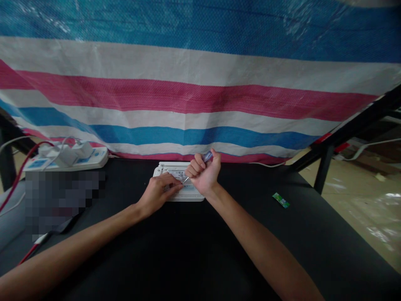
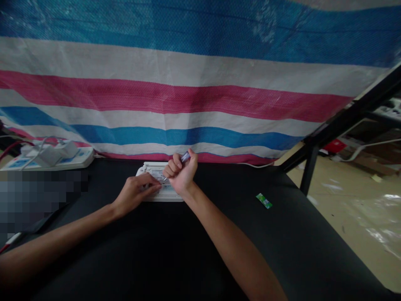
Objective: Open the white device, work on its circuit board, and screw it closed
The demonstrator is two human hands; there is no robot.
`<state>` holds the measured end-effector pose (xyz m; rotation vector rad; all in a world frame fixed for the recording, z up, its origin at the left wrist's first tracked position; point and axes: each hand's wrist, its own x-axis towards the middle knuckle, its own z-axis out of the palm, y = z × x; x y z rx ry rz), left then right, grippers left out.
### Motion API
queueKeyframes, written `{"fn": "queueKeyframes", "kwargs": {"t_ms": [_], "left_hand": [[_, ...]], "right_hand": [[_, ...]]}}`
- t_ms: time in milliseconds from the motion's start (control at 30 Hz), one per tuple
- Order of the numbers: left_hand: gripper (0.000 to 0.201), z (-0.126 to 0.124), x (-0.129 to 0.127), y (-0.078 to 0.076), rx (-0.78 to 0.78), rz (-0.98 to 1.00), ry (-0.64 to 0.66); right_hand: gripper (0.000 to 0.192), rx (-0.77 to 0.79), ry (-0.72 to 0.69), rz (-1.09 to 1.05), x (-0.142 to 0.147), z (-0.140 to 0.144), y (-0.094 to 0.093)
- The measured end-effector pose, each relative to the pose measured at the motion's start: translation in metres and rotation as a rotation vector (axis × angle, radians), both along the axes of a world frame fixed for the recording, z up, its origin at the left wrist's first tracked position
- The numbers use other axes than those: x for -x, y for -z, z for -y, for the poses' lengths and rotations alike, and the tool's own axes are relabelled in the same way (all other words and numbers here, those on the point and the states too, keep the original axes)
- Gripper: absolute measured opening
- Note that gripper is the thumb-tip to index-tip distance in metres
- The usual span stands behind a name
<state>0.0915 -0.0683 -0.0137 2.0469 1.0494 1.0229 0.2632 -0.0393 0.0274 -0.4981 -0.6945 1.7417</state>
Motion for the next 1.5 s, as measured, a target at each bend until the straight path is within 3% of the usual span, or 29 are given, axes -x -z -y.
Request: {"fn": "queueKeyframes", "kwargs": {"t_ms": [200,467,600,733,867,933,1033,1167,1300,1500], "left_hand": [[0.027,-0.008,0.0,-0.002,0.303,0.306,-0.135],[0.031,-0.006,-0.006,-0.007,0.681,0.742,-0.069],[0.032,-0.001,-0.008,-0.005,0.745,0.727,-0.094],[0.03,0.001,-0.007,-0.006,0.601,0.565,-0.071],[0.044,0.001,-0.007,-0.01,0.486,0.422,-0.086],[0.048,0.002,-0.008,-0.01,0.549,0.444,-0.1],[0.049,0.004,-0.01,-0.009,0.785,0.557,-0.032],[0.033,0.011,-0.015,-0.01,1.022,0.745,0.067],[0.019,0.018,-0.018,-0.012,1.075,0.864,0.068],[0.026,0.023,-0.019,-0.011,1.035,0.845,0.033]], "right_hand": [[0.06,-0.028,0.16,0.055,-0.001,0.004,-0.01],[0.056,0.056,0.221,-0.067,0.001,0.008,-0.013],[0.058,-0.012,0.252,-0.007,0.001,0.012,-0.017],[0.061,-0.099,0.23,0.061,0.003,0.017,-0.021],[0.063,-0.103,0.237,0.107,0.004,0.019,-0.024],[0.063,-0.087,0.245,0.121,0.003,0.018,-0.023],[0.062,-0.081,0.23,0.102,0.004,0.017,-0.021],[0.061,-0.085,0.197,0.054,0.006,0.017,-0.018],[0.062,-0.079,0.2,0.078,0.006,0.019,-0.018],[0.064,-0.111,0.169,0.082,0.008,0.022,-0.019]]}}
